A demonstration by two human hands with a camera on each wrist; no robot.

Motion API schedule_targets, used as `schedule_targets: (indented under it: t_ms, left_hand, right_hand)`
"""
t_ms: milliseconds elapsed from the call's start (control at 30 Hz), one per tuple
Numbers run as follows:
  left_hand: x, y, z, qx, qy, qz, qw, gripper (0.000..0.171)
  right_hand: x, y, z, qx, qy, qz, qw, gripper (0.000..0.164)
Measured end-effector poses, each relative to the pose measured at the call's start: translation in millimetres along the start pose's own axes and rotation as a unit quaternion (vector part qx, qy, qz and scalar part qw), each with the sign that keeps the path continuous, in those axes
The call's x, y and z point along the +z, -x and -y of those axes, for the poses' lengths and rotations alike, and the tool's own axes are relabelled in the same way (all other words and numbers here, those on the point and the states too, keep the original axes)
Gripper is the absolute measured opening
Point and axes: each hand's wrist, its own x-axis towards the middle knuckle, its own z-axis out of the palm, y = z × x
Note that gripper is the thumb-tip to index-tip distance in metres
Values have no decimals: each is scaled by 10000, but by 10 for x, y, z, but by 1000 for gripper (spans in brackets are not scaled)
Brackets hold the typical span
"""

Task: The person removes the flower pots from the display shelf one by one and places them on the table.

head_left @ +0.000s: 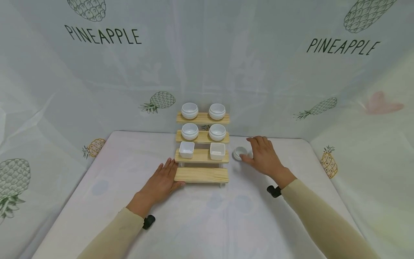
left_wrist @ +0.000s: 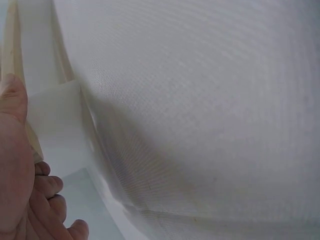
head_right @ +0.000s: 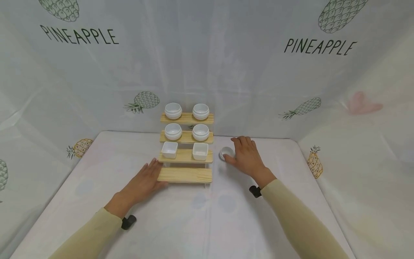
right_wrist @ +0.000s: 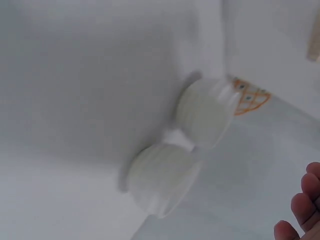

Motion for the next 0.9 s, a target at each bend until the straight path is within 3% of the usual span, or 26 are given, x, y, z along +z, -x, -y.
schedule_targets:
  t_ms: [400,900]
  left_hand:
    - [-2,14,-11,-39,137,-28,9999,89]
    - [-20,38,-19,-54,347,-45,9994,89]
  right_hand:
    - [-180,-109,475,-645,-158,-146,9977,70]
    - [-70,-279,753,-928,-146,107,9955,61]
